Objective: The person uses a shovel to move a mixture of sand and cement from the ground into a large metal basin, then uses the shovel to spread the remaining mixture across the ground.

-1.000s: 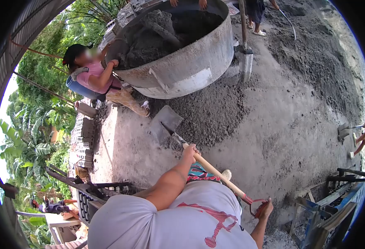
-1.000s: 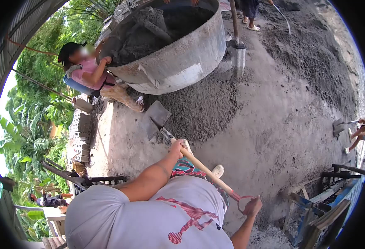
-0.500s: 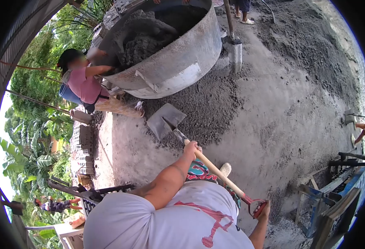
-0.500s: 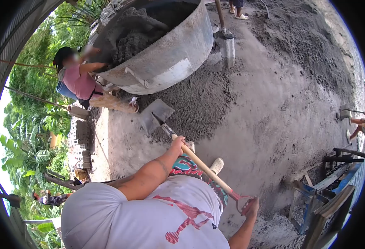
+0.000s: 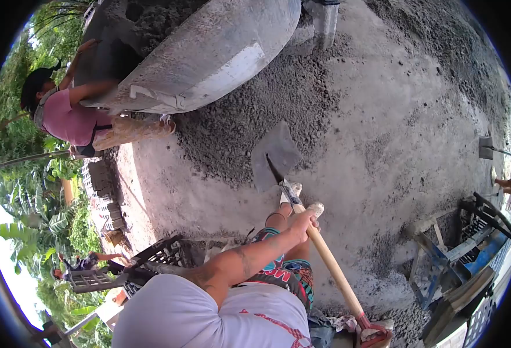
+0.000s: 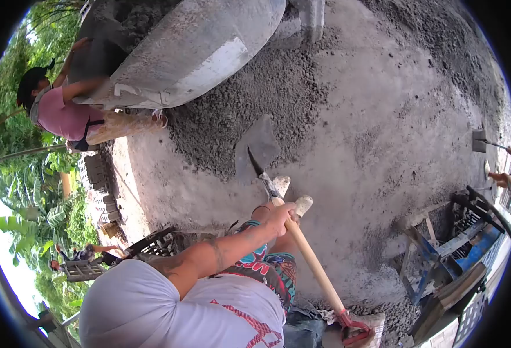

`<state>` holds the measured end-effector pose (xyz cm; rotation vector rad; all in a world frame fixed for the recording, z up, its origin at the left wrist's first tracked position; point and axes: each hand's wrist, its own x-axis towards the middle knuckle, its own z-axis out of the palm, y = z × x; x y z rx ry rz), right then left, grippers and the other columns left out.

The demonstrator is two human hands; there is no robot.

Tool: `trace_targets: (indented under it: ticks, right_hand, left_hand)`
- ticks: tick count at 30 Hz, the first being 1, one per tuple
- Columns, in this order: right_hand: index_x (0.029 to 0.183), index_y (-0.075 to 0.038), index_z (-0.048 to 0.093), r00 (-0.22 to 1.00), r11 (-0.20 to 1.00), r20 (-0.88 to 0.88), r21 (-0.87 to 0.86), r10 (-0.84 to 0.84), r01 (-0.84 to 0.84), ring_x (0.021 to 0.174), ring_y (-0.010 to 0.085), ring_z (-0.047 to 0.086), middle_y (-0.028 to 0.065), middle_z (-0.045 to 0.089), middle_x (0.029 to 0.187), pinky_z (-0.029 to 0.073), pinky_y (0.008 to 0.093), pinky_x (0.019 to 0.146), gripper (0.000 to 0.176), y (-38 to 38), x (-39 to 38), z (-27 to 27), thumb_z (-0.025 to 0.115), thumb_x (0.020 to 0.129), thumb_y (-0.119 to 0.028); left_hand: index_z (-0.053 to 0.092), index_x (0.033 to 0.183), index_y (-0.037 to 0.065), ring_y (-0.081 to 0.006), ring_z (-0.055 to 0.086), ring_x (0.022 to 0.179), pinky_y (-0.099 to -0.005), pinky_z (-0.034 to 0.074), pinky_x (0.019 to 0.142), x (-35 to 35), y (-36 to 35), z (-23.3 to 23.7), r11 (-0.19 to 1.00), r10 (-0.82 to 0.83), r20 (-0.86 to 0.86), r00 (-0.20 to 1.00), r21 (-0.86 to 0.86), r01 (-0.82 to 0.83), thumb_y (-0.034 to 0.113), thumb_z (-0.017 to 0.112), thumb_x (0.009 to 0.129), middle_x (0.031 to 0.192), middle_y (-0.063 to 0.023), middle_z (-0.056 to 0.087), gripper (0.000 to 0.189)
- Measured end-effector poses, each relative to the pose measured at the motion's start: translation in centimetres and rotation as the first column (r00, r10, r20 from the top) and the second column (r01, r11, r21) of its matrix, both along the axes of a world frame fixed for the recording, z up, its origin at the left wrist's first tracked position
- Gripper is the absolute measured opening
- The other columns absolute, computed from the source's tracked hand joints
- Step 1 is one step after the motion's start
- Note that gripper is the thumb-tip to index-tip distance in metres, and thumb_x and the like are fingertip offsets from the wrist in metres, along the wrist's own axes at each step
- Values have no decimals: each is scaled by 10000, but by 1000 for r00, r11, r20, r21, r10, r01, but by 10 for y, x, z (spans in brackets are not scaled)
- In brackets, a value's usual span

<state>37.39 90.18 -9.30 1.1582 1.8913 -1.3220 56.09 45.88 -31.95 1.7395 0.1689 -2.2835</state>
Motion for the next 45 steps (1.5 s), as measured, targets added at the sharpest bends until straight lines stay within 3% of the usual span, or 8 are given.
trace_targets:
  ticks: [5,6,7,9,12,18,21,45]
  right_hand:
    - [920,-87,693,908,819,76,-467,412,-333,670,224,630,82,675,753,527,440,606,557,-153,-26,-35,538,871,-620]
    - [670,-131,493,990,985,135,-173,39,-15,406,172,454,3,460,500,380,321,372,501,-132,-32,-128,426,923,-558]
    - [688,-112,558,945,940,194,-273,262,-204,428,155,411,-27,444,534,366,356,390,473,-203,-16,-177,390,910,-495]
    - [687,-116,572,972,979,200,-187,121,-83,430,173,398,-1,442,524,384,357,437,425,-341,51,-266,432,886,-464]
    - [686,-90,559,914,685,313,-726,256,57,488,235,456,56,495,569,401,382,506,403,-419,130,-269,429,851,-434]
    - [700,-52,577,835,492,414,-846,361,207,573,269,502,91,544,605,435,442,634,467,-415,154,-245,391,851,-453]
    - [720,-42,589,855,412,397,-877,334,247,604,273,523,101,568,629,445,440,670,459,-412,166,-227,401,865,-435]
    - [690,-87,562,880,568,388,-803,273,178,517,240,456,59,493,572,411,423,607,449,-227,131,-140,387,855,-466]
  left_hand:
    - [543,848,104,-190,529,561,-417,499,560,11,-111,-16,995,103,36,994,-23,-102,119,670,846,661,-10,486,128]
    - [542,875,95,-199,535,551,-423,495,523,27,-155,-48,982,157,7,988,-112,-155,82,652,829,660,-29,500,120]
    - [543,828,66,-222,530,503,-422,483,472,47,-214,-92,967,183,169,968,-210,-146,62,632,806,626,-63,511,92]
    - [504,700,32,-271,512,437,-423,467,435,95,-356,-179,954,41,422,906,-286,90,62,576,815,550,-106,491,139]
    - [552,836,-8,-263,516,459,-443,448,439,138,-470,-264,980,12,711,703,-147,131,63,549,858,639,-133,528,74]
    - [557,902,-39,-257,598,496,-401,498,457,168,-441,-244,845,-60,637,769,-377,378,89,656,801,628,-127,582,191]
    - [520,1004,-64,-263,642,539,-389,526,484,156,-438,-233,764,-38,879,476,-282,581,103,658,791,688,-168,620,304]
    - [471,1085,-101,-294,699,602,-381,571,586,121,-240,-214,755,-153,890,430,-176,631,98,631,789,816,-212,683,390]
